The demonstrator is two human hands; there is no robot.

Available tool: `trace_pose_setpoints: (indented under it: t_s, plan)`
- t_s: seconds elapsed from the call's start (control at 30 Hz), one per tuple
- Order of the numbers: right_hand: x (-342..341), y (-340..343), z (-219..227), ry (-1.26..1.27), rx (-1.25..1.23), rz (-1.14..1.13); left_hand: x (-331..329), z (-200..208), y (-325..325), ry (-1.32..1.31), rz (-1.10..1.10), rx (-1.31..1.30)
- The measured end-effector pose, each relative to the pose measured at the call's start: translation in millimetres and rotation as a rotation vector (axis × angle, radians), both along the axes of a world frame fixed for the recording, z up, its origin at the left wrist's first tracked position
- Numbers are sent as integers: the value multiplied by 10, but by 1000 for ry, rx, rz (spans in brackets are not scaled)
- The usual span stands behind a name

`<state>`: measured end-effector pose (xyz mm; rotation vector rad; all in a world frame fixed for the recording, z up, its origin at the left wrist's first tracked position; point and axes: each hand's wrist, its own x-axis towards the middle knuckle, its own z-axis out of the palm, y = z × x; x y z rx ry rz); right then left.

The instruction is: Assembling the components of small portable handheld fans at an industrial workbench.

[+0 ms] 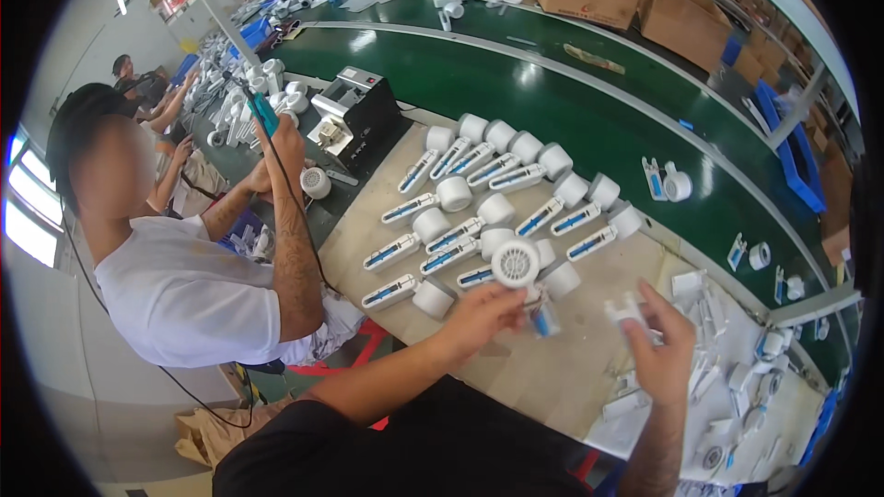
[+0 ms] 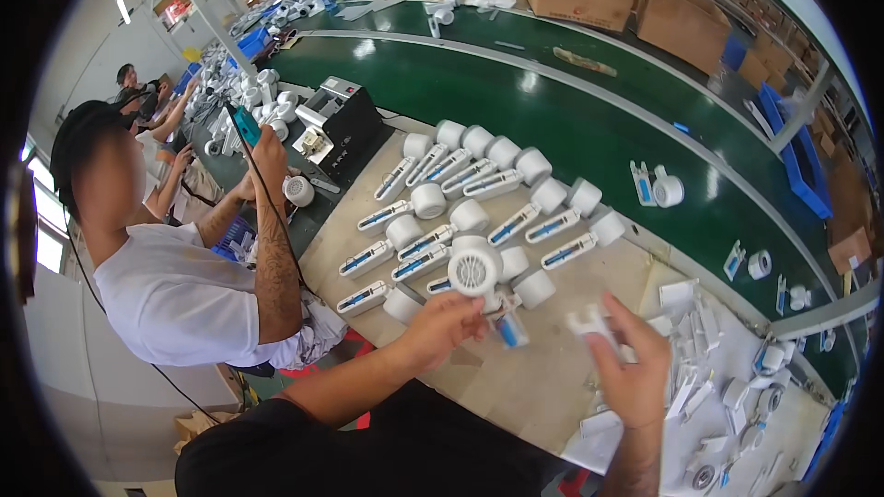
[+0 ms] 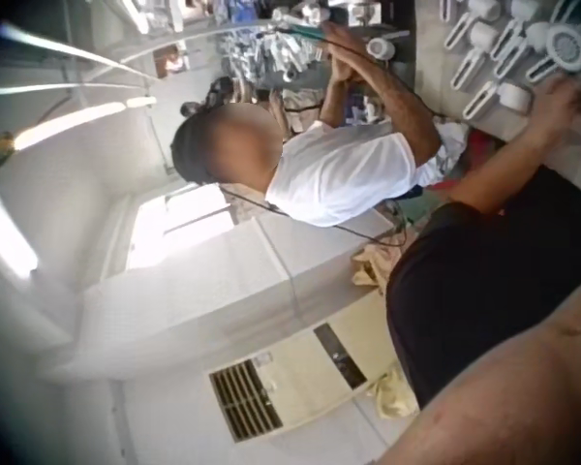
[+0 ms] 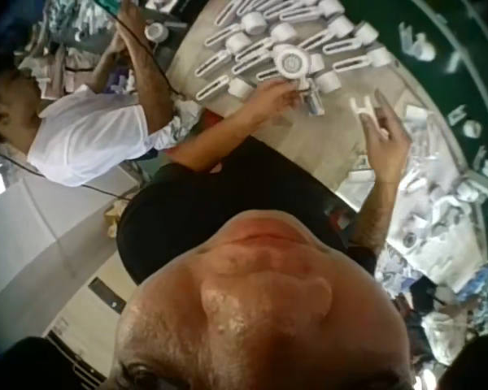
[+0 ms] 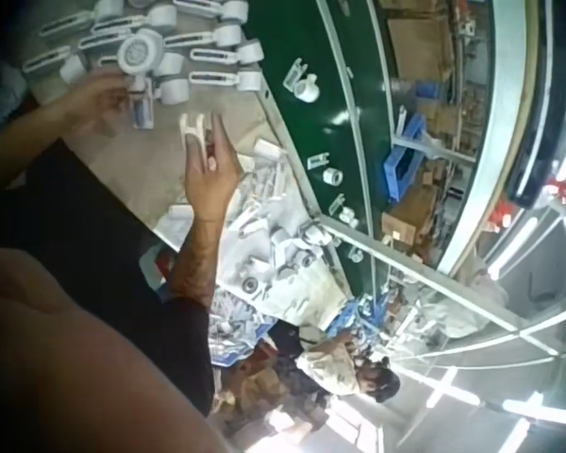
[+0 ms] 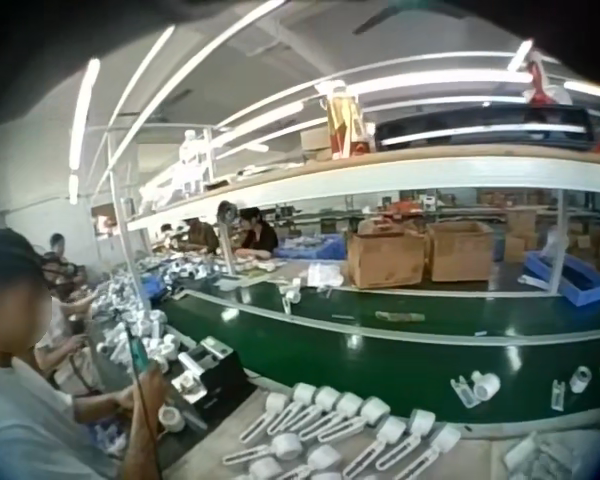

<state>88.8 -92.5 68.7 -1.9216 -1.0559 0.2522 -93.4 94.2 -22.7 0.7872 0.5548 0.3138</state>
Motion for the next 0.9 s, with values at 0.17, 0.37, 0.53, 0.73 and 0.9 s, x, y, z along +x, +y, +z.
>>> trace_pose_setpoints:
  t_s: [0.17, 0.37, 0.53, 0.73, 0.9]
  plan:
    - [-356, 436, -113, 405, 289, -120, 203, 246, 139, -389, 104, -48]
    - [-392, 429, -98, 174, 446, -52, 417, 587, 24, -320, 99, 40]
    - [-421, 566, -59, 13, 402, -51, 367, 551, -181, -293, 85, 139]
    - [-382, 629, -215, -36, 444, -146, 291, 429, -142, -253, 61, 281]
    - [-327, 599, -311, 180, 435, 30, 303, 670, -98, -325, 73, 140]
